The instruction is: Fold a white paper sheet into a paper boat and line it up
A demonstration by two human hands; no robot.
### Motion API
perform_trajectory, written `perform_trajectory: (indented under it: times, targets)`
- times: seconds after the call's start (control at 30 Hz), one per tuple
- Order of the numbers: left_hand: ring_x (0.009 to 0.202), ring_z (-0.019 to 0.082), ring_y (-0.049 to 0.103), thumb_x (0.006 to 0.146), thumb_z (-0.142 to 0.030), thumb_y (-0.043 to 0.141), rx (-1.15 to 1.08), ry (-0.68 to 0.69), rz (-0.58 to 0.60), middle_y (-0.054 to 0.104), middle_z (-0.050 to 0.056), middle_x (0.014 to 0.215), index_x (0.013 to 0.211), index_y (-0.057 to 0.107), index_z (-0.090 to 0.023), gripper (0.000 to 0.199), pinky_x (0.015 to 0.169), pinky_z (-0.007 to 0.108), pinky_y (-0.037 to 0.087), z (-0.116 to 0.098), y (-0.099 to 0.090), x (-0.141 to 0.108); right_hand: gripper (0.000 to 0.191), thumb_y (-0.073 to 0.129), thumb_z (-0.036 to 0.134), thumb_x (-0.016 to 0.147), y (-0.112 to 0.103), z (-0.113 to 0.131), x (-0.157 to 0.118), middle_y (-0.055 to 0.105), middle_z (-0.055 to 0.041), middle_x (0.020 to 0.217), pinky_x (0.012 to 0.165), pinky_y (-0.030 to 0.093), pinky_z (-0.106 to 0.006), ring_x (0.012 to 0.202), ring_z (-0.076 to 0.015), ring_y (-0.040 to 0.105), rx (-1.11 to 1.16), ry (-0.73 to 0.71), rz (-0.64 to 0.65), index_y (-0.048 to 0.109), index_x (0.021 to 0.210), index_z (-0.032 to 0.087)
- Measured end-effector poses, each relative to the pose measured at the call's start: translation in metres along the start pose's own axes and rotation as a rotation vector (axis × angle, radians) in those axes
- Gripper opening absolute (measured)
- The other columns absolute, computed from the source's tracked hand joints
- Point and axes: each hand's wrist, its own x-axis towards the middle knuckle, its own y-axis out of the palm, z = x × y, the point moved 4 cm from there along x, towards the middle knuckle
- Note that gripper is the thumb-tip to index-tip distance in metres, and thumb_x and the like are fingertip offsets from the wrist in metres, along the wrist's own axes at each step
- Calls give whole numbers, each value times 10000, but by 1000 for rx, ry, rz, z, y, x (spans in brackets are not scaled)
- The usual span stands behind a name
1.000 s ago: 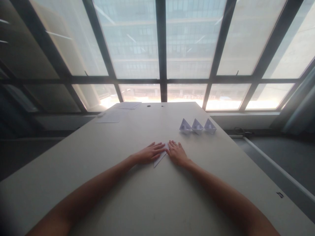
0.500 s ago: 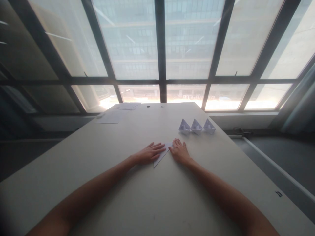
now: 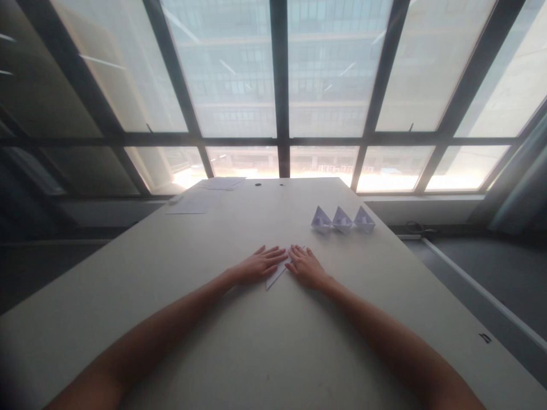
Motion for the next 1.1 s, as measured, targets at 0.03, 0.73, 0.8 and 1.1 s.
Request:
perform_trajectory:
  times: [0.03, 0.73, 0.8, 1.1]
  targets:
    - [1519, 233, 169, 1061, -427, 298, -6, 6, 4, 245, 19, 1631, 1567, 227, -369, 515, 1209, 530, 66, 1, -1, 0, 618, 327, 467, 1032, -1, 0, 0, 284, -156, 1601, 1212, 141, -489, 1500, -252, 213, -3, 9, -1, 334, 1539, 114]
    - [1527, 208, 109, 1064, -299, 296, 31, 72, 55, 183, 78, 1640, 1576, 239, -272, 516, 1222, 473, 76, 10, 2, -4, 800, 450, 576, 975, 3, 62, -26, 83, -205, 1633, 1220, 112, -515, 1516, -341, 30, 80, -268, 114, 215, 1581, 109]
    - [1527, 205, 107, 1061, -294, 303, 23, 65, 68, 176, 72, 1641, 1577, 233, -278, 521, 1223, 469, 74, 11, 1, -4, 750, 462, 565, 977, 1, 64, -27, 70, -175, 1642, 1216, 114, -526, 1515, -348, 25, 89, -281, 124, 256, 1578, 167]
    - [1520, 209, 155, 1045, -289, 307, -39, 8, 62, 213, 53, 1636, 1584, 216, -274, 546, 1225, 452, 93, 14, -1, -2, 621, 528, 596, 940, -9, 67, -29, -59, -72, 1659, 1201, 65, -559, 1502, -397, -39, 143, -342, 186, 439, 1495, 334]
